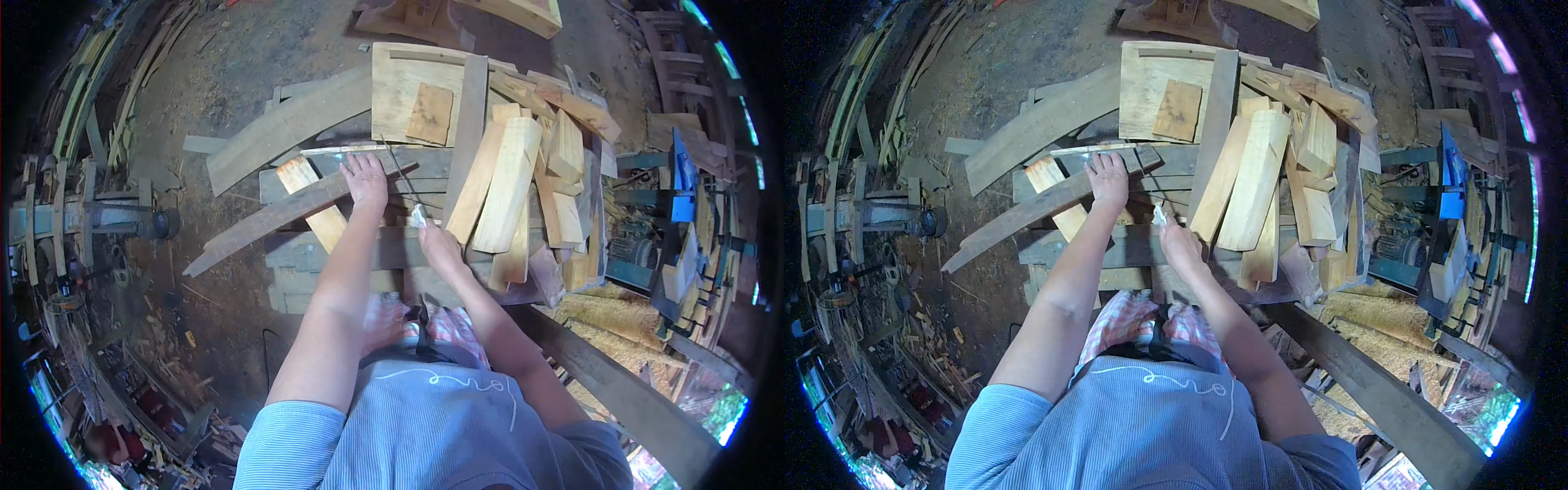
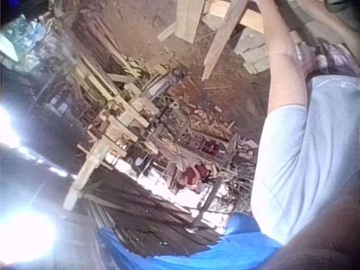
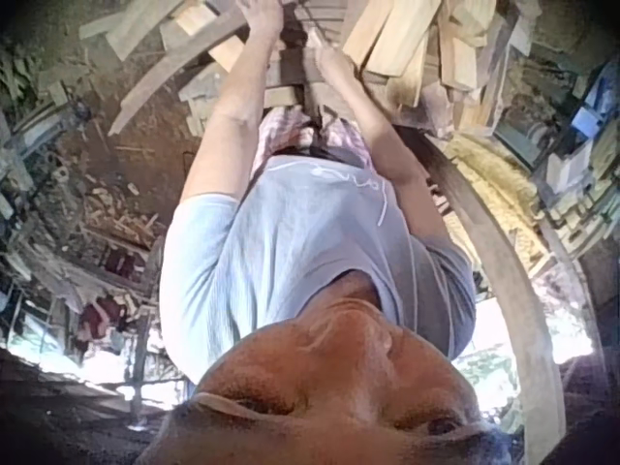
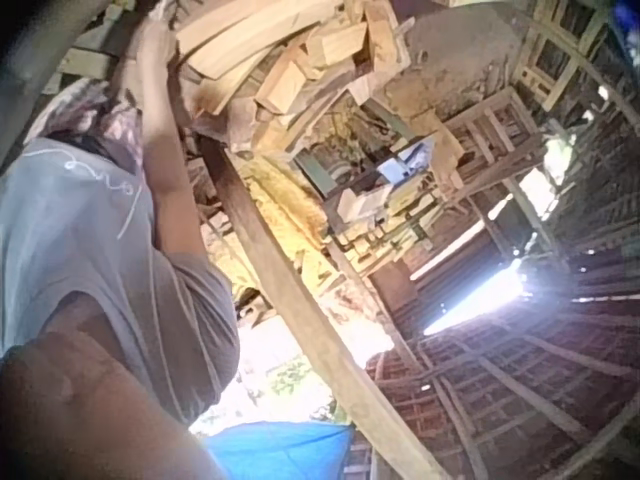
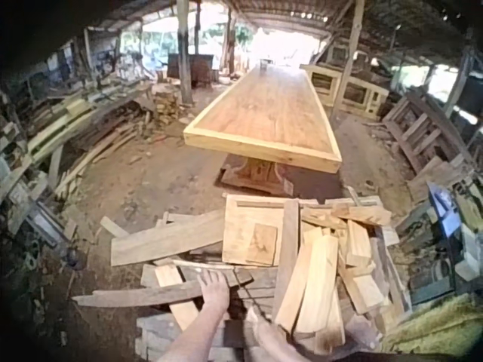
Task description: The person cuts a piece of wood using a hand saw, then picks up the wooden pieces and aligns them together by hand.
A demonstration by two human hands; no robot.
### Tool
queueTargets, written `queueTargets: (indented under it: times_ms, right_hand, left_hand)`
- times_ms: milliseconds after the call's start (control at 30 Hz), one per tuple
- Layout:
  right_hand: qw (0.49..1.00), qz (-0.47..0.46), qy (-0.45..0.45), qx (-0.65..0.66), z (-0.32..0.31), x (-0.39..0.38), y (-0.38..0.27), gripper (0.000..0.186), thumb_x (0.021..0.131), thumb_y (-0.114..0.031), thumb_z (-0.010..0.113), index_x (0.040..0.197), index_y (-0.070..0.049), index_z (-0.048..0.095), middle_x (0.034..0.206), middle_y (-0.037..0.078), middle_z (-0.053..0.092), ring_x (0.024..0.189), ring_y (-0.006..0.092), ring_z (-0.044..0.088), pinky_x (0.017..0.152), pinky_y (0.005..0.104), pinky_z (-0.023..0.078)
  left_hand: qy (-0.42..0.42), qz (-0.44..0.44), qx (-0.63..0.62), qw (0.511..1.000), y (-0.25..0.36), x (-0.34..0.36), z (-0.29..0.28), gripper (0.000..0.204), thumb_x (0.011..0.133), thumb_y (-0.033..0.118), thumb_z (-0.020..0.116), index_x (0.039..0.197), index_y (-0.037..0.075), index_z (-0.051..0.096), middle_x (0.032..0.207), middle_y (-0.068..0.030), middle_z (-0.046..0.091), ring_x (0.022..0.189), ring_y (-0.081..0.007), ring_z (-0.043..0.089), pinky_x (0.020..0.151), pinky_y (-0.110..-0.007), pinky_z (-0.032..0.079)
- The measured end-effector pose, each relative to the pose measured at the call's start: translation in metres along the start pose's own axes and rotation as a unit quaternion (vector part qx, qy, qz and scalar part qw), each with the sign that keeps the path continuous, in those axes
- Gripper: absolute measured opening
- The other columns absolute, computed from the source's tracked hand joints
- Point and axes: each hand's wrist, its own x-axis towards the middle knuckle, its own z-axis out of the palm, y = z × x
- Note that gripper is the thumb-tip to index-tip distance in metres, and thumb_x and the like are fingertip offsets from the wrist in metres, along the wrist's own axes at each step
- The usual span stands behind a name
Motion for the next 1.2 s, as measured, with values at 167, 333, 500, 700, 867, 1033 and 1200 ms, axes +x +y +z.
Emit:
queueTargets:
  times_ms: [167,333,500,700,867,1033,1200]
  right_hand:
    - [1.0,-0.006,0.006,0.002,-0.011,0.01,0.0,0.03,0.093,-0.028,0.038,0.103,-0.004,0.053,0.079,0.026,0.061,0.077,0.0454,0.059,0.071,0.055,0.045]
    - [0.998,0.013,-0.049,-0.023,-0.02,0.003,-0.006,0.032,0.092,-0.029,0.039,0.107,-0.003,0.053,0.089,0.027,0.062,0.086,0.0414,0.06,0.075,0.0527,0.045]
    - [0.999,0.011,-0.045,-0.008,-0.026,0.035,-0.022,0.034,0.092,-0.029,0.038,0.103,-0.002,0.055,0.09,0.026,0.062,0.089,0.0423,0.059,0.076,0.0527,0.045]
    - [0.999,-0.006,-0.039,-0.016,-0.001,0.024,0.0,0.035,0.093,-0.029,0.037,0.11,-0.004,0.052,0.085,0.026,0.061,0.083,0.0443,0.058,0.073,0.0534,0.044]
    - [0.999,-0.024,-0.037,-0.008,-0.014,0.022,-0.005,0.033,0.093,-0.028,0.037,0.104,-0.002,0.055,0.084,0.027,0.061,0.083,0.0451,0.058,0.073,0.0533,0.044]
    - [1.0,-0.026,-0.009,-0.007,-0.015,0.051,-0.014,0.033,0.093,-0.027,0.038,0.099,0.0,0.056,0.086,0.028,0.06,0.083,0.046,0.058,0.074,0.0535,0.044]
    - [0.998,-0.004,-0.061,-0.032,-0.007,0.012,-0.001,0.029,0.092,-0.026,0.042,0.109,-0.006,0.054,0.084,0.025,0.062,0.083,0.042,0.06,0.074,0.0525,0.046]
  left_hand:
    - [0.036,-0.015,0.0,0.999,0.006,0.015,-0.001,0.047,0.085,0.012,0.048,0.129,-0.001,0.037,0.127,-0.0221,0.044,0.127,-0.0378,0.034,0.101,-0.056,0.028]
    - [0.024,-0.007,0.012,1.0,0.0,0.01,0.0,0.046,0.086,0.012,0.047,0.129,-0.002,0.037,0.127,-0.0225,0.043,0.128,-0.0377,0.032,0.102,-0.056,0.028]
    - [0.02,0.012,0.014,1.0,0.005,0.005,-0.002,0.041,0.087,0.016,0.045,0.125,0.001,0.04,0.126,-0.0191,0.045,0.13,-0.036,0.031,0.103,-0.055,0.026]
    - [-0.023,-0.004,0.005,1.0,0.001,0.007,0.001,0.047,0.088,0.017,0.045,0.133,0.003,0.035,0.131,-0.0187,0.043,0.132,-0.0367,0.028,0.105,-0.054,0.022]
    - [0.029,0.011,0.02,0.999,0.003,0.0,-0.005,0.043,0.085,0.014,0.048,0.126,0.001,0.04,0.127,-0.0188,0.045,0.129,-0.0352,0.033,0.103,-0.054,0.026]
    - [0.031,0.012,0.0,0.999,0.008,0.008,0.005,0.043,0.085,0.014,0.049,0.125,0.001,0.04,0.127,-0.0185,0.046,0.129,-0.0346,0.032,0.104,-0.054,0.026]
    - [0.011,-0.005,0.004,1.0,-0.001,0.002,-0.006,0.04,0.087,0.015,0.045,0.126,0.002,0.042,0.128,-0.0176,0.045,0.13,-0.0357,0.029,0.105,-0.054,0.021]
